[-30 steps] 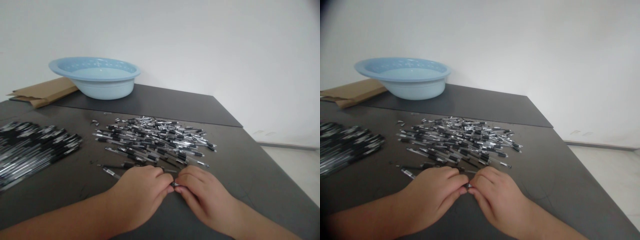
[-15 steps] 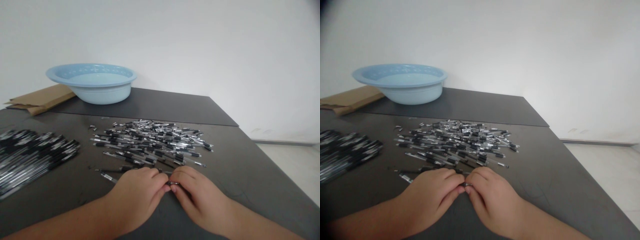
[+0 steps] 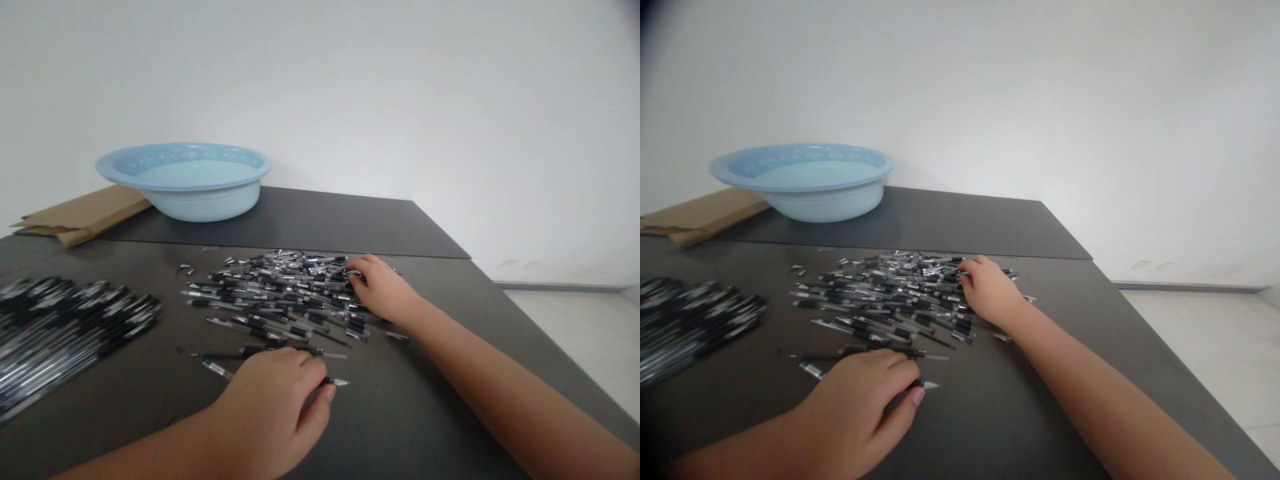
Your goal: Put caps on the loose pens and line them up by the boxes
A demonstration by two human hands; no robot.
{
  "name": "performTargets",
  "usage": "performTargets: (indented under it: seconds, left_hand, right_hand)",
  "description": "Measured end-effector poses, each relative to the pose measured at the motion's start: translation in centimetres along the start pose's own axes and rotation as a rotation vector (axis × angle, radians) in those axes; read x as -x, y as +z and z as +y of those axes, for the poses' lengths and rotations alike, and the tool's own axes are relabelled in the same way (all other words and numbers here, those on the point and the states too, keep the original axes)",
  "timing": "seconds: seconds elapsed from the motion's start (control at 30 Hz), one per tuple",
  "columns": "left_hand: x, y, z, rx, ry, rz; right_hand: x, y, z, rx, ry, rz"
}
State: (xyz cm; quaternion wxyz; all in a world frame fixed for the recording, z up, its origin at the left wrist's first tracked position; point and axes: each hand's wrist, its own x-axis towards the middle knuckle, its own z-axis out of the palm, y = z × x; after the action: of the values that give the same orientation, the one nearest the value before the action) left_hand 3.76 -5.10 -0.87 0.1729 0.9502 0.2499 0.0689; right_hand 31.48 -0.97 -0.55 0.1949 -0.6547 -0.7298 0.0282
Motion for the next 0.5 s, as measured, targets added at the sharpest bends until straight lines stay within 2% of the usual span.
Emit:
performTargets:
  seconds: [0.13, 0.33, 0.5]
  left_hand:
    - [-0.1, -0.1, -0.2, 0.011, -0.008, -0.006]
    - [-0.2, -0.2, -0.2, 0.019, -0.011, -0.018]
    - [-0.2, -0.2, -0.1, 0.023, -0.004, 0.001]
  right_hand:
    - [-0.8, 0.8, 1.1, 0.039, -0.019, -0.029]
    - [0.3, 0.0, 1.6, 0.033, -0.094, -0.086]
    - [0.1, 0.0, 2.2, 0.045, -0.113, -0.142]
